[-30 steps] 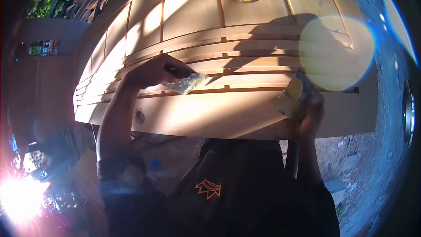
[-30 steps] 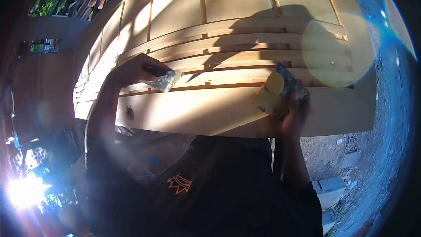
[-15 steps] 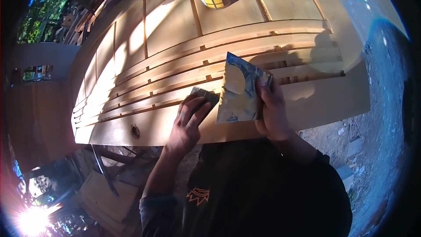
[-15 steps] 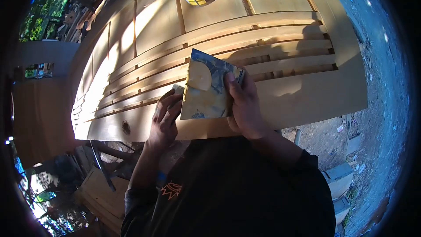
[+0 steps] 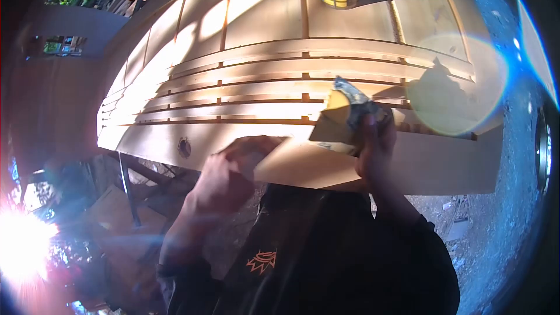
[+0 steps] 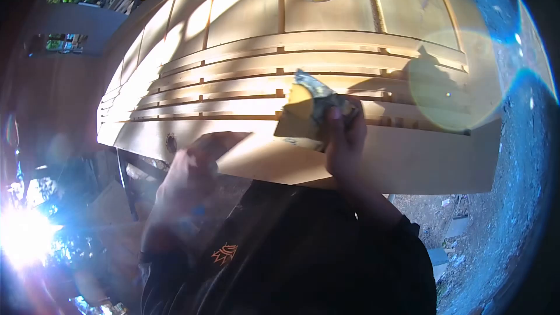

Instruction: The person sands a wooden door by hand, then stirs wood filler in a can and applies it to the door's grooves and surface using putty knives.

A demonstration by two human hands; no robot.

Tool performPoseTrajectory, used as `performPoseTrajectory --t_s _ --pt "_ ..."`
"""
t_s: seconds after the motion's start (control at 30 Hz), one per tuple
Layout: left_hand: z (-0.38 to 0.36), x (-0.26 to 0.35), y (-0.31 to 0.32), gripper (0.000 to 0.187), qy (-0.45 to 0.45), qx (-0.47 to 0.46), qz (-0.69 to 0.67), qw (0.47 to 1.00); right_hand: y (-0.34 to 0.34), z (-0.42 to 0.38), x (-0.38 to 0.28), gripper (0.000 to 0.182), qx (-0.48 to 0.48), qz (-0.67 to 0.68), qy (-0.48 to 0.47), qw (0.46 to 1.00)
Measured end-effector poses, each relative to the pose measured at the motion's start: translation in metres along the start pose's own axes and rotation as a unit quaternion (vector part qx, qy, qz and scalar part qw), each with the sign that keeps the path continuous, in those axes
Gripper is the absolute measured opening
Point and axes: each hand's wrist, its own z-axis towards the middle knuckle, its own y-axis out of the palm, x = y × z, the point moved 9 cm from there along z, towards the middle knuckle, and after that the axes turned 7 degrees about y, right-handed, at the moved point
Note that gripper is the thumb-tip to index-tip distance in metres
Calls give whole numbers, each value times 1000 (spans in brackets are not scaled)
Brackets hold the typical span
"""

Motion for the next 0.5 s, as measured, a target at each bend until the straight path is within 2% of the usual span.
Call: performPoseTrajectory --t_s 0.1,0.13,0.17,0.23,0.27,0.37,0.43,0.5 --pt "-19 -67 4 47 -177 43 -43 982 -14 2 -14 30 79 -118 -2 990" --pt "-11 -73 -6 50 -143 109 -52 982 -19 2 -18 31 107 -165 -2 980" --pt "-12 -93 1 51 -192 88 -32 977 -22 5 -12 33 88 -141 3 986" --pt "-1 -106 11 51 -135 140 -17 981 -28 12 2 35 53 -92 10 994" --pt "4 -113 20 51 -135 140 -43 980 -26 13 0 36 58 -109 -9 992" --pt "14 -120 30 50 -158 139 16 977 -28 16 14 35 39 -104 16 994" --pt "19 -124 43 51 -195 123 -33 972 -24 18 14 34 22 -91 9 996" --pt "23 -108 64 52 -161 135 78 975 -21 21 12 34 5 -101 11 995"
